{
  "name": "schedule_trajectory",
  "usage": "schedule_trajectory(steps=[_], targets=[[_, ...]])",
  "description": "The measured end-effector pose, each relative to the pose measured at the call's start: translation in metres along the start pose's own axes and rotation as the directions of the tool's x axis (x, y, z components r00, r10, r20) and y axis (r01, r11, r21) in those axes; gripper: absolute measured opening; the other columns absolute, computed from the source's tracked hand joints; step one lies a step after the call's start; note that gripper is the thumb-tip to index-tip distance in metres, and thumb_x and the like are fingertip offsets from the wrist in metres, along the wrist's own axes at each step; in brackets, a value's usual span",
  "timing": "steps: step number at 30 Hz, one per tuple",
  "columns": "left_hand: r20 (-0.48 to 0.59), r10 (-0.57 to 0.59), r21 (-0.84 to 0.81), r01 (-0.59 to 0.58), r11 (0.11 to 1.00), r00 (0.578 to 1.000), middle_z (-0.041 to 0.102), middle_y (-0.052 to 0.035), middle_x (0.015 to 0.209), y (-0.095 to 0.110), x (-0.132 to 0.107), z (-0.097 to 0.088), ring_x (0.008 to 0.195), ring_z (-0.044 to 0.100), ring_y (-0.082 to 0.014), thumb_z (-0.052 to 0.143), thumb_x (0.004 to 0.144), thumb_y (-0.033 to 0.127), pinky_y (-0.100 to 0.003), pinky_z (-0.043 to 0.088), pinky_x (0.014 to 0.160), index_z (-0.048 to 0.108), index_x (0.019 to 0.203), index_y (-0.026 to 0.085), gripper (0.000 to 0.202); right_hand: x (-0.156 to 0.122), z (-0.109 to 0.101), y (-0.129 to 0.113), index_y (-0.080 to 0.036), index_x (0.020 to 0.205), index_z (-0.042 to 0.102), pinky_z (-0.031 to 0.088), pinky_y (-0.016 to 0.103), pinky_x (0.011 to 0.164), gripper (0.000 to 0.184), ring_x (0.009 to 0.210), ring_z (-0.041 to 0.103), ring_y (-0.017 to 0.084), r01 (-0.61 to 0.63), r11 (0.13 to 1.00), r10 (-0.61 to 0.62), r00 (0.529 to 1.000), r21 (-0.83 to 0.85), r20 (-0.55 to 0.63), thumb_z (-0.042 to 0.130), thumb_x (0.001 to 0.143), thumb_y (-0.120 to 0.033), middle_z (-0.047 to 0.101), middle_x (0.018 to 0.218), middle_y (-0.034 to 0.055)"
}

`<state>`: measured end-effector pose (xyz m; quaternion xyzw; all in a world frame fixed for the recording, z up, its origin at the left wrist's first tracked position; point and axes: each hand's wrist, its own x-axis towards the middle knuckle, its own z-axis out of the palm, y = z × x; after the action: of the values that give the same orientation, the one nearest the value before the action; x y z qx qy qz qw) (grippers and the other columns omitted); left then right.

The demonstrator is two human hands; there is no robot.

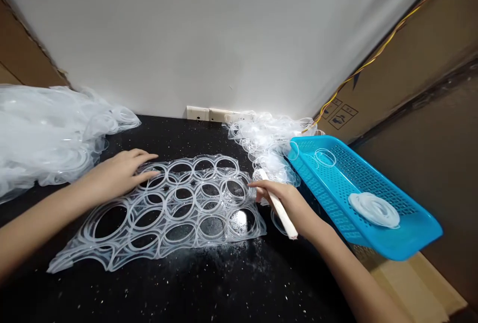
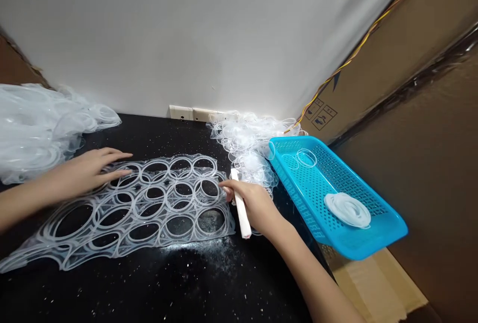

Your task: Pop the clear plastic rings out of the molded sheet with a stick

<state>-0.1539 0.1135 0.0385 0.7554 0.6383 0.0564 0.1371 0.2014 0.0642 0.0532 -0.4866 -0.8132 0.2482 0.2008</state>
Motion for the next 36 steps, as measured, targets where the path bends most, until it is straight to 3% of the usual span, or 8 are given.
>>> schedule_trajectory(steps=[3,8,13,18,22,28,32,36], targets=[[0.008,-0.024,-0.003,0.024,1.000,1.000,0.053,-0.0156,0.109,-0.023,0.020,-0.003,0.104,0.046,-0.0339,0.045,0.070,0.061,-0.044,0.034,0.089,0.055,0.111,0.011,0.065,0.004,0.003,-0.003,-0.020,0.087,0.065,0.045,0.029,0.065,0.026,0.073,0.063,0.020,-0.027,0.998,0.025,0.999,-0.062,-0.031,0.042,0.087,-0.031,0.069,0.080,0.0044],[0.052,0.061,-0.077,-0.057,0.995,0.997,0.058,-0.0052,0.085,-0.023,0.024,-0.003,0.091,0.048,-0.0254,0.046,0.073,0.050,-0.035,0.034,0.086,0.060,0.075,0.019,0.034,0.036,0.003,0.003,-0.021,0.094,0.065,0.045,0.029,0.066,0.022,0.078,0.064,0.022,-0.088,0.962,0.076,0.996,-0.260,-0.054,0.047,0.086,-0.031,0.070,0.087,0.0061],[0.066,0.113,-0.226,-0.096,0.969,0.991,0.057,0.0003,0.078,-0.007,0.002,-0.026,0.072,0.051,-0.0165,0.035,0.082,0.050,-0.025,0.039,0.068,0.052,0.085,0.020,0.034,0.097,0.014,0.010,-0.018,0.111,0.058,0.043,0.031,0.075,0.034,0.094,0.060,0.026,-0.067,0.921,0.060,0.998,-0.384,-0.030,0.051,0.084,-0.038,0.064,0.106,0.0124],[0.023,0.128,-0.288,-0.116,0.951,0.992,0.054,0.0016,0.071,0.000,-0.023,-0.053,0.065,0.048,-0.0140,0.042,0.080,0.052,-0.024,0.037,0.060,0.053,0.088,0.020,0.034,0.131,0.025,0.010,-0.012,0.092,0.064,0.041,0.030,0.071,0.020,0.085,0.059,0.024,0.001,0.933,0.016,0.999,-0.359,0.043,0.056,0.080,-0.026,0.064,0.094,0.0151],[0.004,0.095,-0.305,-0.089,0.948,0.995,0.058,-0.0005,0.072,-0.015,-0.035,-0.066,0.066,0.051,-0.0158,0.049,0.074,0.047,-0.025,0.038,0.060,0.058,0.089,0.020,0.032,0.121,0.005,0.000,-0.009,0.085,0.062,0.040,0.025,0.063,0.019,0.069,0.056,0.015,0.069,0.962,-0.048,0.995,-0.264,0.088,0.053,0.082,-0.026,0.063,0.078,0.0094],[0.001,0.107,-0.345,-0.100,0.933,0.994,0.060,-0.0009,0.070,-0.024,-0.060,-0.092,0.059,0.051,-0.0151,0.053,0.071,0.049,-0.025,0.041,0.055,0.060,0.091,0.021,0.035,0.080,-0.060,-0.030,-0.011,0.080,0.059,0.037,0.022,0.055,0.041,0.060,0.046,0.010,0.158,0.984,-0.147,0.981,-0.081,0.128,0.046,0.082,-0.050,0.056,0.070,0.0025],[-0.236,0.051,-0.391,-0.143,0.909,0.970,0.062,-0.0010,0.073,-0.012,-0.084,-0.123,0.058,0.053,-0.0141,0.061,0.063,0.051,-0.024,0.043,0.052,0.062,0.082,0.023,0.034,0.053,-0.094,-0.059,-0.013,0.077,0.059,0.034,0.023,0.054,0.038,0.060,0.044,0.009,0.173,0.981,-0.174,0.985,0.085,-0.004,0.053,0.077,-0.050,0.052,0.069,0.0010],[-0.507,-0.058,-0.465,-0.216,0.859,0.860,0.065,-0.0018,0.072,0.007,-0.108,-0.157,0.061,0.055,-0.0142,0.068,0.050,0.051,-0.020,0.043,0.048,0.065,0.075,0.023,0.038,0.029,-0.115,-0.092,-0.013,0.074,0.060,0.031,0.022,0.051,0.036,0.056,0.041,0.008,0.203,0.974,-0.188,0.972,0.097,-0.142,0.058,0.074,-0.049,0.049,0.064,-0.0003]])
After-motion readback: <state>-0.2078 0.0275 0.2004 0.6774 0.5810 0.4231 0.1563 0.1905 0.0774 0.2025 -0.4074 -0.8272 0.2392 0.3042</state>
